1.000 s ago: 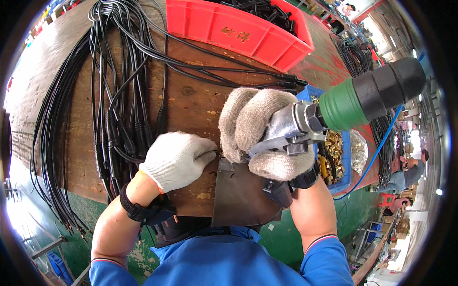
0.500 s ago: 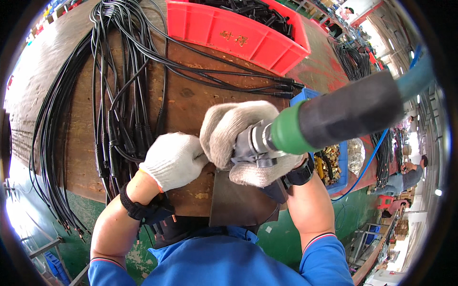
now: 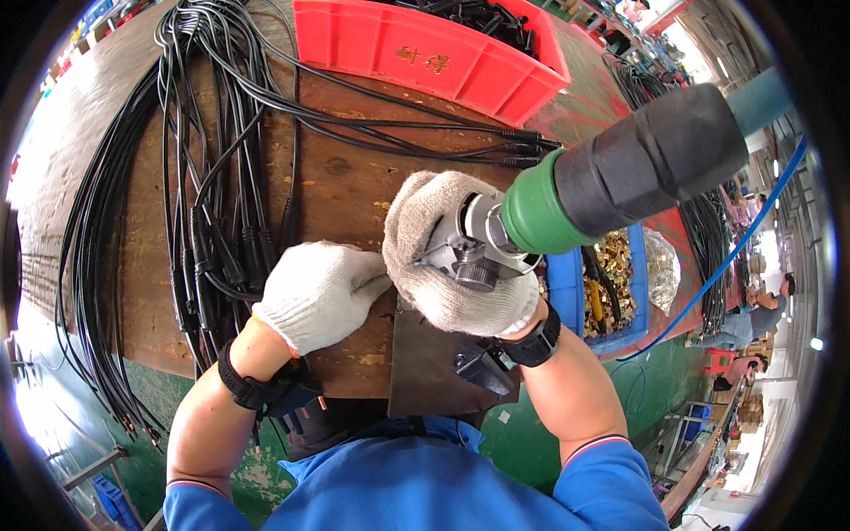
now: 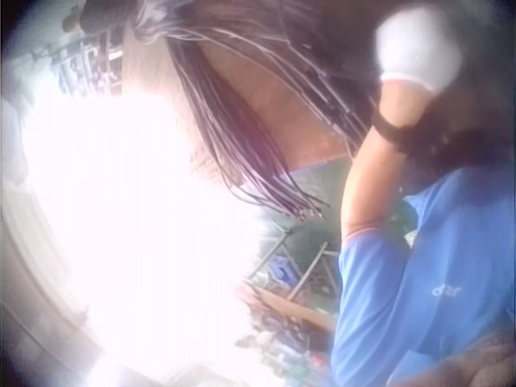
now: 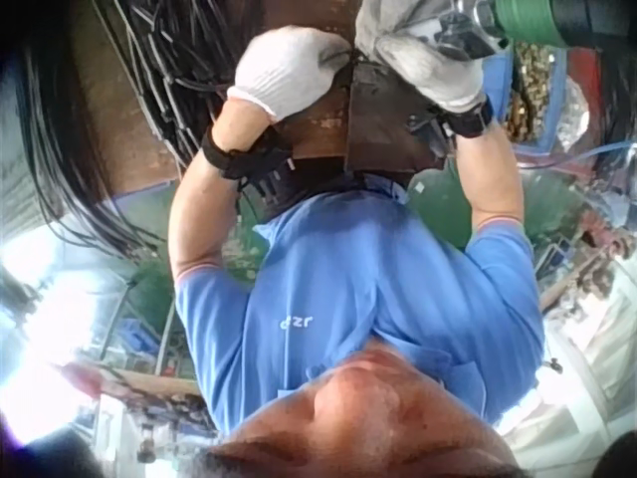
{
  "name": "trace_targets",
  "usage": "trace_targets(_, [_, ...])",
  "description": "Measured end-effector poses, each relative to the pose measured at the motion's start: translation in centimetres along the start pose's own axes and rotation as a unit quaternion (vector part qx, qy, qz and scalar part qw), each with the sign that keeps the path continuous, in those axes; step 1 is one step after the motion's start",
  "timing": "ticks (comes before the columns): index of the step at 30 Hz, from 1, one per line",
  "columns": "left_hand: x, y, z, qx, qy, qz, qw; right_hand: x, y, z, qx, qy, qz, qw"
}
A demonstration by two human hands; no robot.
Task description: Crimping metal connectors onto electrical cables using a pneumatic crimping tool.
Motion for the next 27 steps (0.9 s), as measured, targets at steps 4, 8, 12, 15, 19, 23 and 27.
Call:
trace_targets(4, [0.3,0.0,0.2,0.002,0.001,-0.009,1.0,0.5,-0.6,-0.5,-0.025,-0.043,0.086,0.995])
trace_targets(8, [0.1,0.0,0.0,0.001,-0.006,0.0,1.0,3.7,-1.3,-2.5,-0.026,0.021,0.054,0.998])
trace_targets(12, [0.2,-0.1,0.0,0.001,-0.009,-0.003,1.0,2.0,-0.7,-1.5,0.018,-0.003,0.046,0.999])
trace_targets(15, [0.4,-0.4,0.0,0.0,-0.004,0.005,1.0,3.2,-1.2,-2.8,-0.048,0.02,0.053,0.997])
trace_targets(19, [0.3,-0.4,0.0,-0.012,-0.018,0.008,1.0,2.8,-1.3,-2.4,-0.03,0.052,0.031,0.998])
trace_targets(23, [0.6,0.0,0.4,-0.014,-0.014,0.013,1.0,0.3,-1.6,-1.0,0.109,0.05,0.191,0.974])
trace_targets(27, [1.2,0.0,0.6,-0.027,0.001,0.02,0.999,-5.1,-5.8,-0.5,0.171,0.01,0.137,0.976])
Point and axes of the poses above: each hand's wrist, its own z-axis towards the middle knuckle, its own y-axis out of the palm, x = y × z, the point moved 6 cm from there along z, towards the middle knuckle, and after that the axes turned 13 degrees about x, right-handed, at the moved point
